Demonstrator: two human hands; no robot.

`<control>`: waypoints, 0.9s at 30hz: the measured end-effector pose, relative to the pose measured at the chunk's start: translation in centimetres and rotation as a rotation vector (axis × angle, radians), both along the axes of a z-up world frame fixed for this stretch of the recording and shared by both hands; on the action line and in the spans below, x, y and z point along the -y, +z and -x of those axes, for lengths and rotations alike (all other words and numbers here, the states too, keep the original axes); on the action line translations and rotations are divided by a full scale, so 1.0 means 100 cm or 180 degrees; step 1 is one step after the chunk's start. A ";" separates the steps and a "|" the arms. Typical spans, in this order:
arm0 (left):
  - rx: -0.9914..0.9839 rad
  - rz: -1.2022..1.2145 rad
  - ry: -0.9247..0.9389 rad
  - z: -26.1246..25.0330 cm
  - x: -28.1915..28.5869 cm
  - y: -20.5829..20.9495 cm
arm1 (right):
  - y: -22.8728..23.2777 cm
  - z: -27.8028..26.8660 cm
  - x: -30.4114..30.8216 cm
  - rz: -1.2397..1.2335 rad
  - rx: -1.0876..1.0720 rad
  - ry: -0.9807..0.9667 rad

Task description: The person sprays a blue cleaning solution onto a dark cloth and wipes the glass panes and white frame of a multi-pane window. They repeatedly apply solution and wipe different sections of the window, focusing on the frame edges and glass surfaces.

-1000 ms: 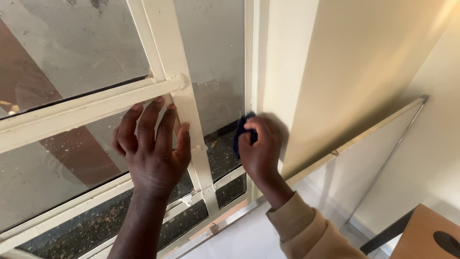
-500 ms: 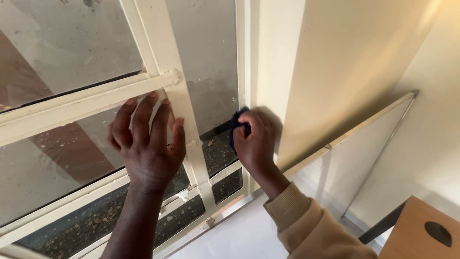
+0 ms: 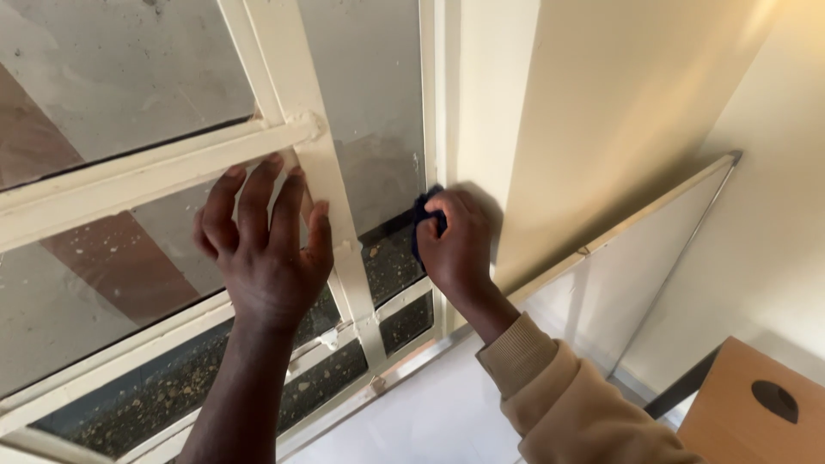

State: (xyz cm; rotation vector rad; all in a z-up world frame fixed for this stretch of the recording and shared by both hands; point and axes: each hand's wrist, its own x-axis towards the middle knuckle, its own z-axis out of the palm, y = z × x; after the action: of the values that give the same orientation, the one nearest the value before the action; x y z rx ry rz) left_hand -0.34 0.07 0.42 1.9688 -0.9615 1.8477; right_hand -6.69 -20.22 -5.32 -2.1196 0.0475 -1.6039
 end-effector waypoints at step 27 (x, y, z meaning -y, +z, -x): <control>-0.0122 -0.0038 -0.0121 0.006 -0.005 -0.001 | 0.007 -0.005 0.006 0.0282 0.0139 -0.0032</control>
State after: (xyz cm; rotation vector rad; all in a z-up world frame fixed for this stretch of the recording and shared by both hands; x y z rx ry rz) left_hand -0.93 0.53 0.34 1.9715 -0.9941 1.7817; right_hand -6.21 -20.83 -4.65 -2.1526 -0.0279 -1.6863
